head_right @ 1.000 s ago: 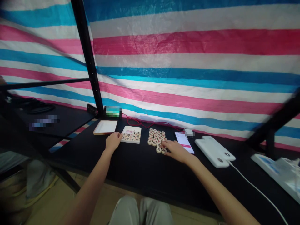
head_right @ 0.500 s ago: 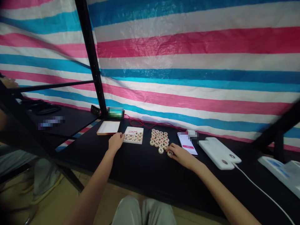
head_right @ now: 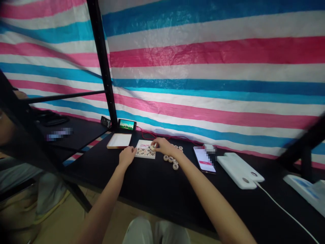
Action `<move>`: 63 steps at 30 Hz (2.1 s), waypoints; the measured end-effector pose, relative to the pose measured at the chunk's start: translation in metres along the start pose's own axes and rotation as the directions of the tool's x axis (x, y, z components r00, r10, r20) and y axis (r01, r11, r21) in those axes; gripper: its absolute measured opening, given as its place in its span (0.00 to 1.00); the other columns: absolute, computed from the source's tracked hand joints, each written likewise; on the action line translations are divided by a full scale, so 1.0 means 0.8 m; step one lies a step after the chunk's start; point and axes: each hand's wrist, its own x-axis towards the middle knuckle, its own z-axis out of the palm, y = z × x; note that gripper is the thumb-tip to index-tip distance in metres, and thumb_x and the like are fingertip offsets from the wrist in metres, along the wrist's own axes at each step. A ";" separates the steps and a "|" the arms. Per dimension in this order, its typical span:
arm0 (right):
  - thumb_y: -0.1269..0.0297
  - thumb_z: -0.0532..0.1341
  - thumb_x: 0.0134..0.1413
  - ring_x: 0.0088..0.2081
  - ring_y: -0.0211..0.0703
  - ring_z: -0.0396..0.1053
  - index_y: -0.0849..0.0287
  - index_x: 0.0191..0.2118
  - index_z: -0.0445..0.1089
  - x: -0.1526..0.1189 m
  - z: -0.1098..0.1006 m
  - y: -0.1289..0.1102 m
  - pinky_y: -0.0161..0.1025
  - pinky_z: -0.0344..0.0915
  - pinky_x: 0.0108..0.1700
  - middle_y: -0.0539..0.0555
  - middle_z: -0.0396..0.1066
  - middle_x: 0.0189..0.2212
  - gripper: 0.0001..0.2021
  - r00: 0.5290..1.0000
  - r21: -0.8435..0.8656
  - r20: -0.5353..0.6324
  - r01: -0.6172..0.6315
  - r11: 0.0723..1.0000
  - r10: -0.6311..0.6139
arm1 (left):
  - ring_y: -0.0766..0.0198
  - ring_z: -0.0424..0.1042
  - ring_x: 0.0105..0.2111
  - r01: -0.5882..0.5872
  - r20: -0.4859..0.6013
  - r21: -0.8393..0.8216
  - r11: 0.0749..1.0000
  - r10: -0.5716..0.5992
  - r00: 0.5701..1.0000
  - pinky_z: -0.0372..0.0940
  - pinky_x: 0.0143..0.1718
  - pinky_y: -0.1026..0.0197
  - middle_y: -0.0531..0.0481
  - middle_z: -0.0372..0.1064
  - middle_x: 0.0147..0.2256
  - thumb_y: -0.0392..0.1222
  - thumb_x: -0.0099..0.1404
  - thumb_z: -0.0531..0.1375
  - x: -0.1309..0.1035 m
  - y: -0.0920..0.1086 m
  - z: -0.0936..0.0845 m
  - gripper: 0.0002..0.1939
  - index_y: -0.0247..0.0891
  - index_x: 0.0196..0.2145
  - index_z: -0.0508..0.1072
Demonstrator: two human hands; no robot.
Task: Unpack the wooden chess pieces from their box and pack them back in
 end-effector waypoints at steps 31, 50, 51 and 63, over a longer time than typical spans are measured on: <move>0.56 0.51 0.53 0.45 0.48 0.60 0.49 0.42 0.68 0.071 0.072 0.024 0.46 0.48 0.43 0.54 0.68 0.40 0.14 0.988 -0.452 0.063 -0.099 0.887 0.142 | 0.63 0.68 0.34 -0.012 -0.012 -0.004 1.000 0.012 1.000 0.56 0.33 0.65 0.46 0.68 0.36 0.49 0.64 0.42 0.002 -0.001 0.001 0.19 0.38 0.33 0.68; 0.62 0.47 0.57 0.47 0.47 0.58 0.54 0.47 0.62 0.039 0.079 0.013 0.54 0.40 0.53 0.56 0.65 0.46 0.15 0.995 -0.588 0.049 0.103 0.802 -0.091 | 0.62 0.67 0.33 -0.025 -0.038 0.002 1.000 0.026 0.999 0.55 0.30 0.63 0.46 0.67 0.35 0.50 0.63 0.41 0.008 -0.005 0.011 0.19 0.39 0.31 0.67; 0.62 0.47 0.57 0.48 0.47 0.57 0.54 0.47 0.63 0.039 0.079 0.013 0.54 0.39 0.53 0.56 0.65 0.46 0.15 0.995 -0.586 0.052 0.103 0.804 -0.090 | 0.61 0.67 0.33 -0.026 -0.040 0.002 1.000 0.026 0.999 0.55 0.30 0.63 0.46 0.68 0.35 0.50 0.63 0.42 0.008 -0.005 0.010 0.19 0.38 0.31 0.67; 0.61 0.46 0.58 0.47 0.43 0.59 0.50 0.42 0.68 0.026 0.059 0.007 0.53 0.36 0.54 0.51 0.67 0.44 0.15 0.997 -0.449 0.013 0.078 0.890 -0.081 | 0.63 0.68 0.34 -0.009 -0.006 0.003 1.000 0.009 1.000 0.55 0.31 0.64 0.46 0.68 0.36 0.51 0.63 0.41 0.005 -0.001 0.003 0.20 0.38 0.32 0.68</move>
